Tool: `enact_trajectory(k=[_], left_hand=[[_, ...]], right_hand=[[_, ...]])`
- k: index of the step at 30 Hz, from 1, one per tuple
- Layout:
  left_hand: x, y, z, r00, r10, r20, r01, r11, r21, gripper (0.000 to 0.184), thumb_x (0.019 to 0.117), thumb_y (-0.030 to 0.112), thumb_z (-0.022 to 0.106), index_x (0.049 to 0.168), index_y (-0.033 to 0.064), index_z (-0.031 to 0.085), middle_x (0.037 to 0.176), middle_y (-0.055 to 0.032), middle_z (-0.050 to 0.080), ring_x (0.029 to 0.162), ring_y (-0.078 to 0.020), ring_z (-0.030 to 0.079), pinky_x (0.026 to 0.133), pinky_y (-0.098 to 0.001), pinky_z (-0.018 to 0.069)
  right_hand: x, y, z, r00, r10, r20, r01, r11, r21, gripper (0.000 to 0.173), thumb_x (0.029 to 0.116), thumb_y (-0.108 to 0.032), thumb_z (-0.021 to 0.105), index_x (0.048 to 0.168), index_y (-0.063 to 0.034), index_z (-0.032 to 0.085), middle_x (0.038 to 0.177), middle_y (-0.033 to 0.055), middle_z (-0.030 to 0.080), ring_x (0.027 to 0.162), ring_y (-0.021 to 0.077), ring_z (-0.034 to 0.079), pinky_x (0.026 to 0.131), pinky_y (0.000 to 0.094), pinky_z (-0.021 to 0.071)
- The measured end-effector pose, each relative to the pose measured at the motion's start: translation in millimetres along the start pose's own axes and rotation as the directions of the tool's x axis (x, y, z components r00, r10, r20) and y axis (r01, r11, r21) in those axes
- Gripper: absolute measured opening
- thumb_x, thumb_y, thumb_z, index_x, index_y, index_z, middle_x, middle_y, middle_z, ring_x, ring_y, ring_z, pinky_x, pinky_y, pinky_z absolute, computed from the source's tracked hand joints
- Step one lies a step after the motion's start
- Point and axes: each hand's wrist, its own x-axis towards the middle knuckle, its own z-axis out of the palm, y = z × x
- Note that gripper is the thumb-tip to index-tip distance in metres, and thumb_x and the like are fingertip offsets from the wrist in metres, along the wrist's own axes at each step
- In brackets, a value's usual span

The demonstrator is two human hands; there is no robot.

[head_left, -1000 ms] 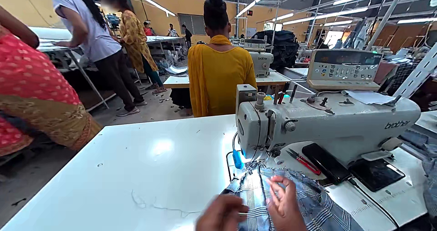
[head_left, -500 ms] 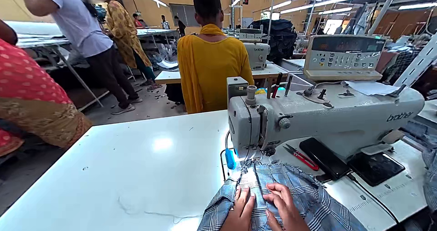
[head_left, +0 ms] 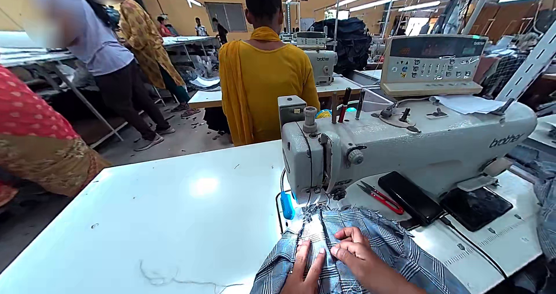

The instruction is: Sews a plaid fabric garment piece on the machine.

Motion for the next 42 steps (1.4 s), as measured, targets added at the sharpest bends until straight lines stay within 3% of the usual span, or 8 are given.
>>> enact_trajectory(k=[7,14,22,27,32,36,38,42], left_hand=[[-2.5,-2.0,-3.1,0.999,0.009,0.032,-0.009,1.0,-0.006,0.044,0.0976,-0.004,0.047,0.141,-0.0061,0.057,0.149,-0.0484,0.032,0.136,-0.0583,0.045,0.109,-0.0533,0.0454],[-3.2,-2.0,-3.7,0.998,0.001,0.068,-0.001,1.0,0.008,0.045,0.0977,-0.003,0.047,0.142,-0.0039,0.057,0.15,-0.0482,0.031,0.139,-0.059,0.041,0.112,-0.0547,0.0423],[-8.4,-8.4,6.4,0.989,0.149,-0.022,-0.147,0.987,0.059,0.037,0.0959,-0.006,0.049,0.13,-0.011,0.064,0.142,-0.0288,0.057,0.136,-0.0492,0.051,0.113,-0.0505,0.0427],[-13.7,-6.4,3.3,0.978,0.206,-0.012,-0.206,0.978,0.029,0.035,0.0927,-0.01,0.053,0.125,-0.0081,0.069,0.133,-0.0294,0.063,0.128,-0.0446,0.06,0.106,-0.0479,0.0505],[-15.6,-7.4,3.9,0.966,0.257,-0.042,-0.255,0.966,0.051,0.034,0.0904,-0.011,0.056,0.12,-0.0054,0.072,0.129,-0.0284,0.066,0.124,-0.0438,0.064,0.102,-0.0488,0.0533],[-17.1,-8.4,4.5,0.956,0.288,-0.056,-0.284,0.956,0.073,0.03,0.0898,-0.011,0.056,0.114,-0.0071,0.073,0.128,-0.0255,0.068,0.123,-0.0414,0.065,0.1,-0.0493,0.0539],[-18.0,-9.0,4.3,0.953,0.298,-0.049,-0.293,0.953,0.083,0.029,0.0907,-0.011,0.055,0.113,-0.0081,0.073,0.129,-0.024,0.068,0.124,-0.0398,0.065,0.101,-0.0482,0.0535],[-17.2,-7.2,0.9,0.964,0.263,-0.023,-0.262,0.964,0.044,0.03,0.0918,-0.011,0.053,0.116,-0.0096,0.071,0.129,-0.0253,0.067,0.125,-0.0402,0.064,0.104,-0.0478,0.0514]], right_hand=[[6.2,-4.7,-2.8,0.998,0.027,0.057,-0.021,0.995,-0.101,0.037,0.105,-0.014,0.046,0.097,0.0093,0.073,0.138,0.0249,0.047,0.13,0.0355,0.041,0.111,0.0469,0.03],[3.2,-7.8,-0.6,0.997,0.03,0.067,-0.015,0.977,-0.214,0.031,0.1016,-0.018,0.06,0.098,0.0093,0.072,0.133,0.0281,0.051,0.128,0.0412,0.043,0.109,0.0492,0.0342],[-3.8,0.8,16.1,0.994,-0.081,-0.074,0.055,0.951,-0.303,0.034,0.0987,-0.024,0.063,0.1,0.0089,0.071,0.126,0.0311,0.054,0.123,0.0474,0.049,0.103,0.0569,0.0396],[-5.4,2.3,15.0,0.994,-0.057,-0.091,0.03,0.962,-0.27,0.029,0.0956,-0.017,0.068,0.105,0.0098,0.067,0.128,0.0309,0.054,0.125,0.0466,0.048,0.106,0.0546,0.0386],[-7.1,3.7,14.9,0.988,-0.113,-0.105,0.081,0.96,-0.266,0.029,0.0935,-0.014,0.069,0.116,0.0049,0.065,0.125,0.0304,0.053,0.119,0.0468,0.051,0.1,0.0561,0.0427],[-11.7,28.2,28.8,0.855,-0.473,-0.211,0.375,0.846,-0.379,0.013,0.0894,-0.007,0.068,0.095,-0.0028,0.078,0.122,0.0271,0.061,0.108,0.0437,0.061,0.09,0.0558,0.0502],[-14.2,40.4,33.9,0.731,-0.657,-0.185,0.505,0.703,-0.501,0.012,0.0895,-0.003,0.065,0.092,-0.0026,0.078,0.123,0.0255,0.066,0.113,0.0402,0.065,0.096,0.0478,0.0538],[-26.8,48.4,31.1,0.674,-0.738,0.024,0.632,0.56,-0.535,0.026,0.0914,0.009,0.055,0.11,0.0102,0.073,0.125,0.0239,0.07,0.126,0.0385,0.063,0.11,0.0438,0.0482]])
